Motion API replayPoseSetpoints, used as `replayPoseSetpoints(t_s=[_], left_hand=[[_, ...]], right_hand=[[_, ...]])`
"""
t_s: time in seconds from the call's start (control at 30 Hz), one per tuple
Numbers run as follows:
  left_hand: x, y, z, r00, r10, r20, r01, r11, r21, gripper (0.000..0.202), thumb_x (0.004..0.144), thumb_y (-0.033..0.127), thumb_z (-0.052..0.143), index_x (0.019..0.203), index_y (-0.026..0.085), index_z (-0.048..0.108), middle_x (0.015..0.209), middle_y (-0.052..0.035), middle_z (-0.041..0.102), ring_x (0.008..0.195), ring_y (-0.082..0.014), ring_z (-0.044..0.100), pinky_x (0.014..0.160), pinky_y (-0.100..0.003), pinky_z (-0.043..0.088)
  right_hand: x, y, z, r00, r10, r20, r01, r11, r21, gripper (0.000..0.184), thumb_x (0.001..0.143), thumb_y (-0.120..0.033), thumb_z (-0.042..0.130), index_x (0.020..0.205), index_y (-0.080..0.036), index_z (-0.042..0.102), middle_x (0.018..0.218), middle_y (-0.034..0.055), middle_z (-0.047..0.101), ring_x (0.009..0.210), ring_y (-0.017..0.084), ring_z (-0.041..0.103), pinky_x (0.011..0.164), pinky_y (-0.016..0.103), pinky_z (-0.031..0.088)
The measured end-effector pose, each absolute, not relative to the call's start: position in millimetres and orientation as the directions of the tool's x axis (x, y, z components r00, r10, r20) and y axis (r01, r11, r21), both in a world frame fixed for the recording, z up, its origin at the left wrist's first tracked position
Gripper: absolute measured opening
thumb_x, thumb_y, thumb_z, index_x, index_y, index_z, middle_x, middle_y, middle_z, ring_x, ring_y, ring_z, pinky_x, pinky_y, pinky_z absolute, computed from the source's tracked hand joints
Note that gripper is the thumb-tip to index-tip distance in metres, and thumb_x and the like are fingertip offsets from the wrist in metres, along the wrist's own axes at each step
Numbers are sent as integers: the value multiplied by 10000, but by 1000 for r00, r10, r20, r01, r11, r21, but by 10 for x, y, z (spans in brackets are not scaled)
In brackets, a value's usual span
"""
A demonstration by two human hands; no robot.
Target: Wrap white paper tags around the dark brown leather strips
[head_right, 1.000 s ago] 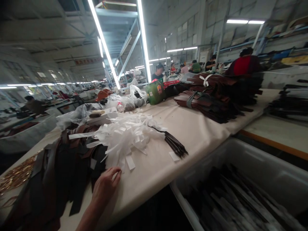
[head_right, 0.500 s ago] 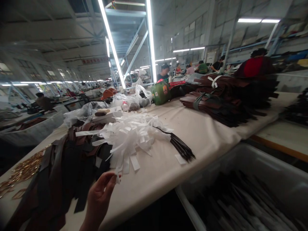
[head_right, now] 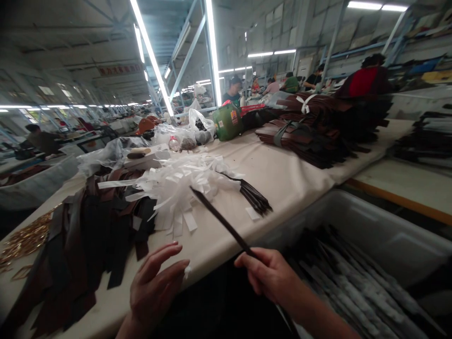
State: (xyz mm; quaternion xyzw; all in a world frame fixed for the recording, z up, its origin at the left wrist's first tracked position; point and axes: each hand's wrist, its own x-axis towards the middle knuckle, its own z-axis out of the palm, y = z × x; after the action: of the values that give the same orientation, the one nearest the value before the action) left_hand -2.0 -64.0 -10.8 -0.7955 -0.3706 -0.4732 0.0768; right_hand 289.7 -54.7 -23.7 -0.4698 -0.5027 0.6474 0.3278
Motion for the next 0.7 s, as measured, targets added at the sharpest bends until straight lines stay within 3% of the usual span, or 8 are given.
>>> replayPoseSetpoints(t_s=[0.1, 0.2, 0.33, 0.43, 0.53, 0.6, 0.67, 0.7], left_hand=[[-76, -764, -125, 325, 493, 807, 695, -703, 149, 242, 832, 189, 707, 1038, 309, 750, 1019, -80, 744, 1061, -266, 678, 883, -357, 569], [-104, -813, -159, 371, 516, 772, 685, -713, 147, 261, 811, 189, 727, 1026, 334, 751, 1007, -65, 759, 1038, -261, 691, 882, -360, 564], [-128, -673, -200, 501, 663, 556, 600, -729, 329, 109, 833, 285, 710, 928, 281, 762, 957, -79, 768, 903, -253, 719, 837, -380, 571], [-123, -410, -249, 322, 840, 437, 676, -527, 515, 96, 840, 284, 704, 909, 270, 770, 987, -91, 765, 914, -270, 716, 862, -408, 563], [-79, -83, -328, 82, 905, 418, 662, -362, 656, 304, 735, 258, 793, 1036, 237, 753, 1117, -96, 732, 1067, -308, 675, 983, -420, 510], [-40, 113, -377, 22, 903, 430, 636, -344, 690, 258, 708, 219, 791, 962, 209, 747, 1024, -65, 728, 1032, -276, 677, 974, -368, 503], [-12, 251, -408, 18, 895, 446, 639, -353, 683, 67, 734, 180, 745, 786, 215, 722, 842, -26, 695, 899, -229, 684, 889, -307, 521], [-4, 289, -416, 27, 892, 451, 658, -355, 664, 70, 758, 166, 714, 723, 225, 700, 779, -15, 670, 837, -214, 676, 842, -288, 525]], right_hand=[[2329, -373, -251, -536, 788, -304, 52, -329, -943, 548, 830, -671, 595, 911, -140, 704, 449, -76, 458, 343, 36, 257, 344, 188, 141], [2043, -305, -208, -592, 767, -248, 8, -302, -953, 553, 832, -666, 594, 923, -133, 710, 460, -72, 462, 370, 43, 286, 364, 185, 163], [2094, -244, -224, -482, 860, -167, -121, -254, -960, 546, 820, -673, 612, 940, -145, 681, 483, -77, 467, 370, 39, 263, 361, 194, 151], [2234, -222, -312, -399, 896, -197, -130, -268, -954, 539, 802, -679, 627, 934, -157, 650, 486, -80, 474, 341, 35, 244, 336, 199, 124], [2326, -252, -407, -372, 897, -238, -104, -296, -950, 572, 769, -708, 642, 918, -156, 640, 469, -82, 461, 332, 34, 240, 325, 197, 115], [2360, -283, -463, -371, 893, -255, -99, -311, -945, 592, 762, -724, 639, 923, -154, 637, 459, -87, 451, 330, 31, 232, 324, 192, 112], [2386, -295, -521, -359, 897, -257, -100, -311, -945, 602, 766, -730, 635, 933, -152, 636, 456, -89, 448, 330, 27, 229, 326, 186, 108], [2399, -291, -555, -352, 901, -254, -102, -307, -946, 613, 760, -739, 634, 934, -151, 636, 453, -90, 445, 326, 27, 228, 326, 186, 104]])
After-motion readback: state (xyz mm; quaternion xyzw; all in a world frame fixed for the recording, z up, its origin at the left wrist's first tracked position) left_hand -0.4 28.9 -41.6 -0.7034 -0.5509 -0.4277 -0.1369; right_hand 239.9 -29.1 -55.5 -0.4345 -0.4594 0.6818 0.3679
